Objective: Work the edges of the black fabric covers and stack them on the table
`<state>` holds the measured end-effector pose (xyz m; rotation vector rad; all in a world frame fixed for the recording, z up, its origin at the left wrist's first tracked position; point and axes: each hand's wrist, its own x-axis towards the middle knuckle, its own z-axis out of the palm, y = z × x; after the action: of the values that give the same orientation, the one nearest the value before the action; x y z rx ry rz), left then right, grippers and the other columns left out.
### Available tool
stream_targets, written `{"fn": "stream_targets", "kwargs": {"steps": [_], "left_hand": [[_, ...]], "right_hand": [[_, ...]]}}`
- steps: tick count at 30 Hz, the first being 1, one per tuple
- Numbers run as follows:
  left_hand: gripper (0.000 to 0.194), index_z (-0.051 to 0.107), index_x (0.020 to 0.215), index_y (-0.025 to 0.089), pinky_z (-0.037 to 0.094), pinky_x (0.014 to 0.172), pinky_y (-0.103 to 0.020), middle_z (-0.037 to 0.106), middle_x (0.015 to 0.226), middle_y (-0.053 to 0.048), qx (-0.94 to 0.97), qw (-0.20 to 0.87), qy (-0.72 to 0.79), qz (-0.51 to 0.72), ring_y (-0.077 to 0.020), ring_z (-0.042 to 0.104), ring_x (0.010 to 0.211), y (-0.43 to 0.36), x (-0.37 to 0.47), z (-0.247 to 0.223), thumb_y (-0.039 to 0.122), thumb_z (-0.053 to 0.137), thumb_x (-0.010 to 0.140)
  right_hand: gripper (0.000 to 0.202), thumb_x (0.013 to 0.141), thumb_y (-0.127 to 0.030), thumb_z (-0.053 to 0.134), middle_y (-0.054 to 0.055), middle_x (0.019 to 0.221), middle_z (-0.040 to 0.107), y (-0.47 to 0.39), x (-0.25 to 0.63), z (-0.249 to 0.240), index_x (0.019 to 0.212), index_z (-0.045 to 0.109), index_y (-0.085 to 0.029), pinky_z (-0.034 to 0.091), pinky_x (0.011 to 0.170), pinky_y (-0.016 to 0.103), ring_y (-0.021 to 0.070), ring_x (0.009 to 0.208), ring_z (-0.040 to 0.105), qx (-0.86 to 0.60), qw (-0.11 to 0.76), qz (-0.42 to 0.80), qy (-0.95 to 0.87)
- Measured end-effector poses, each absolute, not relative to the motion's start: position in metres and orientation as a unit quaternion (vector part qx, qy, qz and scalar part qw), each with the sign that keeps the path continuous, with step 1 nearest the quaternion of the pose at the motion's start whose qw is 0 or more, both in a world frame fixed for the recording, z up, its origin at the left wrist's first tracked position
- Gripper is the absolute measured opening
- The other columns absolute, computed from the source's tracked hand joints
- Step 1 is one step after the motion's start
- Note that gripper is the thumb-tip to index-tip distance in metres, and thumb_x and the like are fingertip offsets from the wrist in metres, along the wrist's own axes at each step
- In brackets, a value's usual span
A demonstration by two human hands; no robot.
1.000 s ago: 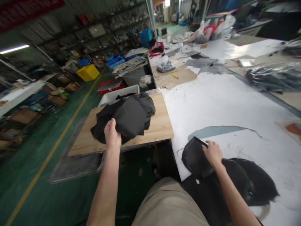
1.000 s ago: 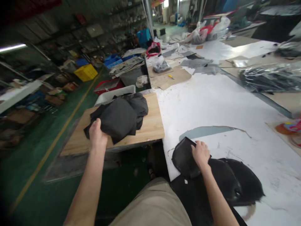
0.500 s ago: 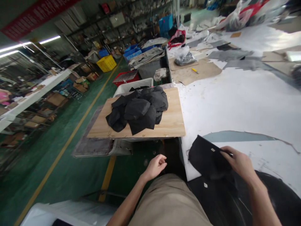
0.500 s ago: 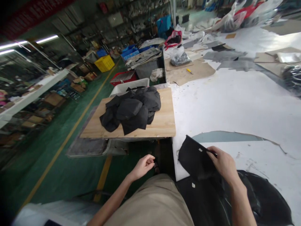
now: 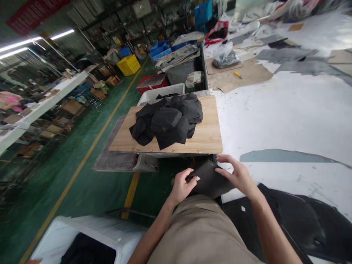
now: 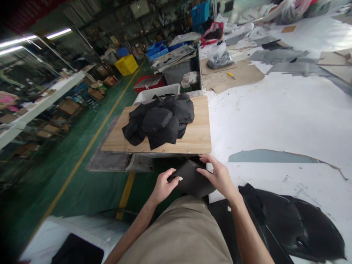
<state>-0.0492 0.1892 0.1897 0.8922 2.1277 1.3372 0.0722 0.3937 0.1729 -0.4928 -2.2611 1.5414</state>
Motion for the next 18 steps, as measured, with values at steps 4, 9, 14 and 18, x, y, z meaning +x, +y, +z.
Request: {"fn": "stream_targets", "kwargs": {"steps": [4, 9, 14, 18], "left_hand": [[0.011, 0.065, 0.080, 0.017, 0.041, 0.066, -0.022, 0.062, 0.074, 0.000, 0.162, 0.226, 0.736, 0.617, -0.0137, 0.053, 0.070, 0.167, -0.051, 0.180, 0.027, 0.066, 0.079], [0.013, 0.064, 0.083, 0.016, 0.044, 0.070, -0.022, 0.064, 0.078, 0.001, 0.073, 0.184, 0.723, 0.662, -0.0124, 0.055, 0.073, 0.156, -0.047, 0.165, 0.027, 0.067, 0.077], [0.022, 0.063, 0.091, 0.016, 0.045, 0.067, -0.023, 0.066, 0.080, 0.001, -0.009, 0.185, 0.702, 0.687, -0.0123, 0.058, 0.071, 0.151, -0.042, 0.149, 0.031, 0.068, 0.076], [0.024, 0.061, 0.084, 0.015, 0.045, 0.067, -0.023, 0.066, 0.078, 0.000, -0.019, 0.201, 0.694, 0.691, -0.0121, 0.059, 0.069, 0.149, -0.038, 0.140, 0.033, 0.072, 0.072]], "right_hand": [[0.048, 0.073, -0.046, 0.076, 0.007, 0.102, 0.070, 0.392, 0.077, 0.139, 0.112, 0.063, -0.022, 0.050, 0.083, 0.037, 0.0256, 0.096, 0.064, -0.231, 0.125, 0.669, -0.695], [0.045, 0.060, -0.050, 0.084, 0.003, 0.079, 0.068, 0.357, 0.076, 0.111, 0.086, 0.063, -0.019, 0.047, 0.064, 0.029, 0.0183, 0.070, 0.060, -0.337, 0.117, 0.787, -0.504], [0.040, 0.062, -0.048, 0.083, -0.001, 0.067, 0.058, 0.339, 0.070, 0.107, 0.070, 0.055, -0.020, 0.043, 0.062, 0.027, 0.0157, 0.065, 0.052, -0.373, 0.204, 0.703, -0.570], [0.039, 0.067, -0.047, 0.080, -0.004, 0.060, 0.049, 0.339, 0.067, 0.115, 0.065, 0.051, -0.021, 0.037, 0.055, 0.026, 0.0140, 0.059, 0.044, -0.382, 0.205, 0.639, -0.635]]}}
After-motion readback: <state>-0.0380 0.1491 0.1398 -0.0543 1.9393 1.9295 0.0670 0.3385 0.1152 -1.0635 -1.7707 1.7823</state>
